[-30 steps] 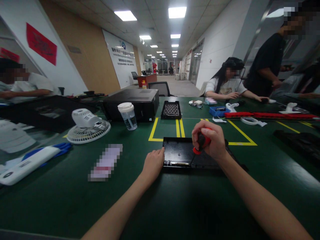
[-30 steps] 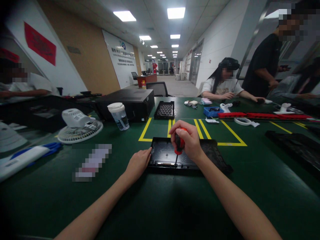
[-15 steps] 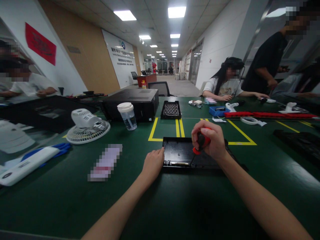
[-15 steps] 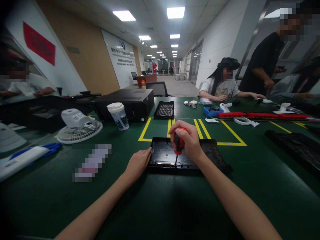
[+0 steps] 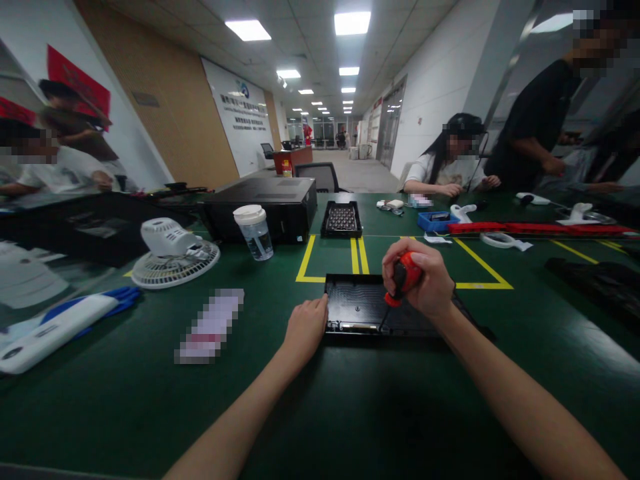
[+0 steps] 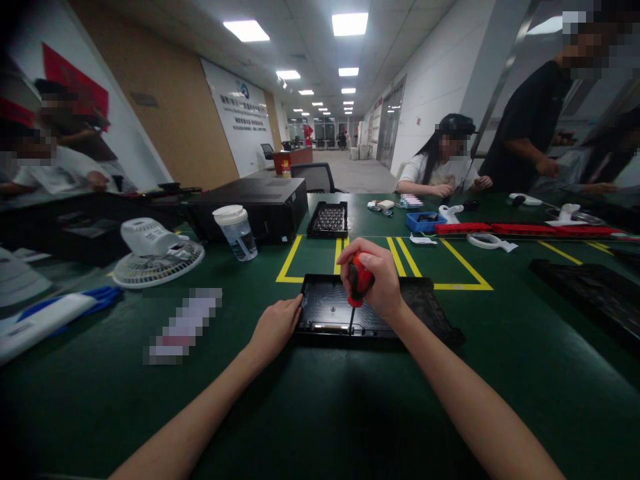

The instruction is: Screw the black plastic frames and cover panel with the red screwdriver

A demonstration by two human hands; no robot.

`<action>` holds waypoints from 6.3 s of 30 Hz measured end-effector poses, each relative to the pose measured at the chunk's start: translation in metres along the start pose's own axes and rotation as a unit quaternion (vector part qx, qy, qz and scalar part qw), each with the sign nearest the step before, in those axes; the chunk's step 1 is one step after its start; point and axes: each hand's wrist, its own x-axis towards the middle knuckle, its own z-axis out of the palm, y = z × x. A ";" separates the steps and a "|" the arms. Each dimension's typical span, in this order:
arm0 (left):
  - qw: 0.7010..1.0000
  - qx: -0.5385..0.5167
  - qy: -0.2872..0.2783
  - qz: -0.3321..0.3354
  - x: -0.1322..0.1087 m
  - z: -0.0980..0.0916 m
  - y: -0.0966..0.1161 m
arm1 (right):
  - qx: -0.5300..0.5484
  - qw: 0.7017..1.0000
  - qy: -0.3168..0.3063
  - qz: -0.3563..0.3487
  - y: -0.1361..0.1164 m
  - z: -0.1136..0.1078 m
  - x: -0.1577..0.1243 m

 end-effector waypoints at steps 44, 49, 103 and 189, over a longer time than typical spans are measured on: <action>1.000 -0.007 0.010 0.006 -0.001 -0.005 0.002 | -0.147 0.980 0.121 -0.054 0.001 0.013 -0.012; 1.000 -0.008 0.014 0.006 -0.001 -0.004 0.003 | -0.164 0.978 0.118 -0.050 0.000 0.014 -0.012; 1.000 -0.004 0.001 -0.006 -0.001 -0.006 0.005 | -0.126 0.986 0.109 -0.020 0.002 0.014 -0.013; 1.000 0.002 0.010 0.002 0.000 -0.004 0.004 | -0.118 0.988 0.097 -0.002 0.008 -0.001 -0.003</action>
